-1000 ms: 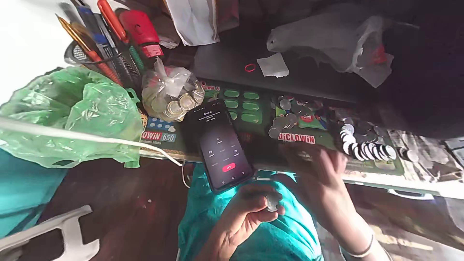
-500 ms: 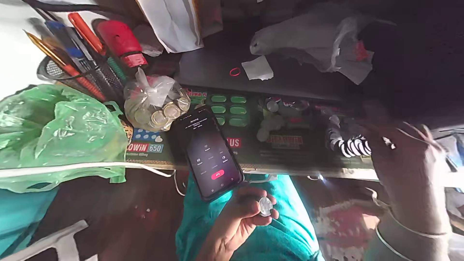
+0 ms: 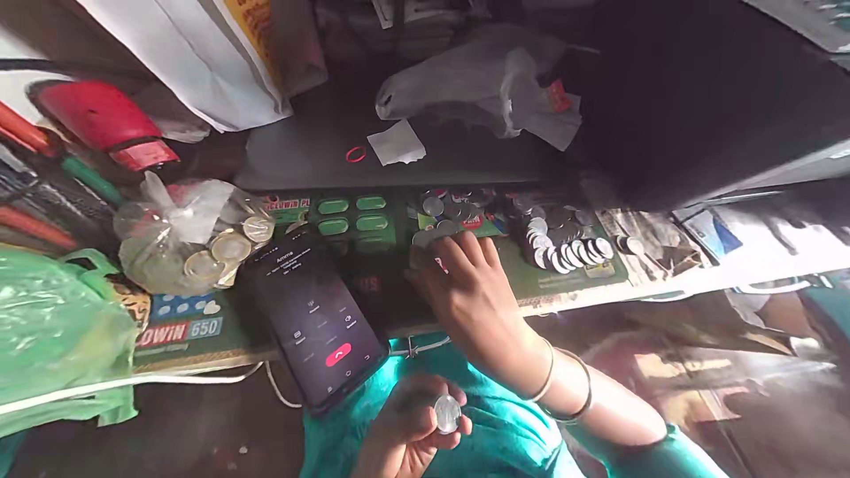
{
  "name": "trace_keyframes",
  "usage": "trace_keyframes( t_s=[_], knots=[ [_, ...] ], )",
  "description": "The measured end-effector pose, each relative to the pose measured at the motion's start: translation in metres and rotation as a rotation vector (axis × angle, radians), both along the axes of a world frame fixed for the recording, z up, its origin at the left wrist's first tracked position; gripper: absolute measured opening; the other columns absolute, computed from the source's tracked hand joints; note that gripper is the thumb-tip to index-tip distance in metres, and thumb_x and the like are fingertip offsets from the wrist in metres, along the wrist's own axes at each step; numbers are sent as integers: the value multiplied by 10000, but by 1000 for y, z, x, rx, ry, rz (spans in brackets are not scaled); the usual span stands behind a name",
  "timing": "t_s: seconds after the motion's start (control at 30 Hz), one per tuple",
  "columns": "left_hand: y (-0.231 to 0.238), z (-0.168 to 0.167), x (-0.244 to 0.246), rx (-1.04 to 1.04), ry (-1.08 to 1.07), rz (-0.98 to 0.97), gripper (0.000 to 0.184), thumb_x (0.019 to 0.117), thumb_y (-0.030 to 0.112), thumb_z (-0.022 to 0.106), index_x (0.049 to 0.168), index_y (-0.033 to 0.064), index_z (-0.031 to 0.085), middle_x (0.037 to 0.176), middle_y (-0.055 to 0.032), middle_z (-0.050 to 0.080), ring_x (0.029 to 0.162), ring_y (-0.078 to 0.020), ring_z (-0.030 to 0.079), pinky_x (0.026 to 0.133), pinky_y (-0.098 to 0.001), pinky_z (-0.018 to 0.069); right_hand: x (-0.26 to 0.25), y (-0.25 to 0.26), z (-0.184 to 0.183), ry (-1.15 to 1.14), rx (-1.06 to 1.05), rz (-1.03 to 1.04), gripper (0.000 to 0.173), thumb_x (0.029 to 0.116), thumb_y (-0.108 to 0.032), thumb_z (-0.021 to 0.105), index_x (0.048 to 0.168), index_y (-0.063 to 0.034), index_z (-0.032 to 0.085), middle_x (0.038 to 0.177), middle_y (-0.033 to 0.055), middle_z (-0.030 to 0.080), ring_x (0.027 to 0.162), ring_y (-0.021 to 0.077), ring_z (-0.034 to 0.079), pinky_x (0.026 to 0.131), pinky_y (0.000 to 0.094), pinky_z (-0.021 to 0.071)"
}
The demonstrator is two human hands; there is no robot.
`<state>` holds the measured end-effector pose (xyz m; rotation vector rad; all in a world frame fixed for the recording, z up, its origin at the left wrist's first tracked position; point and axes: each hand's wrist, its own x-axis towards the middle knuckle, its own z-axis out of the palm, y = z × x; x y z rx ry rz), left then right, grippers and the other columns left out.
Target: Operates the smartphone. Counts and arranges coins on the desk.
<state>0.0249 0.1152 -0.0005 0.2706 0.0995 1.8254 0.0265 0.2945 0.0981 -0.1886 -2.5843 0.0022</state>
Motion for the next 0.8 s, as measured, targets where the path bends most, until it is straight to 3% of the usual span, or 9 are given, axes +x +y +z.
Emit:
trace_keyframes(
  t_s=[0.13,0.2,0.3,0.37,0.47,0.57,0.67,0.73,0.8],
  knots=[
    [-4,-1,0,2,-27,26,255,1002,108,604,1228,84,718,1277,-110,691,1104,-186,708,899,-255,592,2,2,2,49,16,21,231,1005,-159,587,996,-56,793,910,112,718,834,272,659,703,374,514],
    [-3,-1,-2,13,-36,30,256,1004,98,597,1231,78,715,1285,-117,686,1111,-195,707,902,-260,592,9,7,5,102,-72,20,196,990,-124,611,986,-48,791,863,101,712,814,247,673,710,335,554],
    [-2,0,-2,24,-25,29,264,1007,94,591,1241,91,714,1289,-117,687,1107,-195,710,905,-266,593,26,19,12,176,-412,-29,204,969,-160,649,1064,-46,789,928,60,771,857,113,721,795,227,581],
    [-3,1,0,9,-30,25,264,1004,86,595,1237,96,718,1281,-115,691,1100,-197,713,903,-269,596,39,29,19,200,-760,-14,246,969,-152,676,1175,-34,744,964,21,770,822,39,719,749,188,606],
    [-1,2,1,-9,-41,18,266,993,80,605,1230,96,724,1270,-113,696,1091,-197,715,898,-269,596,52,40,24,311,-1201,95,217,955,-18,661,1162,23,711,948,43,770,783,114,746,733,268,654],
    [1,3,0,-6,-55,-2,269,988,65,610,1231,81,724,1270,-120,697,1093,-196,716,900,-269,597,60,47,24,331,-1388,167,204,978,-12,628,1167,28,694,966,66,767,820,160,756,782,317,659],
    [3,3,2,7,-49,-1,272,990,56,600,1233,85,719,1268,-120,697,1098,-203,714,909,-277,595,68,50,30,294,-1237,125,211,980,-30,624,1173,27,687,992,47,765,832,137,751,781,297,656],
    [3,3,3,9,-59,-1,272,993,49,598,1234,80,720,1261,-131,701,1101,-216,715,910,-287,597,77,59,33,268,-955,-12,211,979,-101,649,1154,6,703,986,17,759,821,75,730,762,246,636],
    [3,5,3,-8,-72,4,266,986,45,608,1220,78,728,1245,-136,707,1087,-219,721,905,-294,602,88,78,34,230,-585,-220,255,1002,-190,640,1141,5,727,976,71,754,827,62,709,777,236,599]
  ],
)
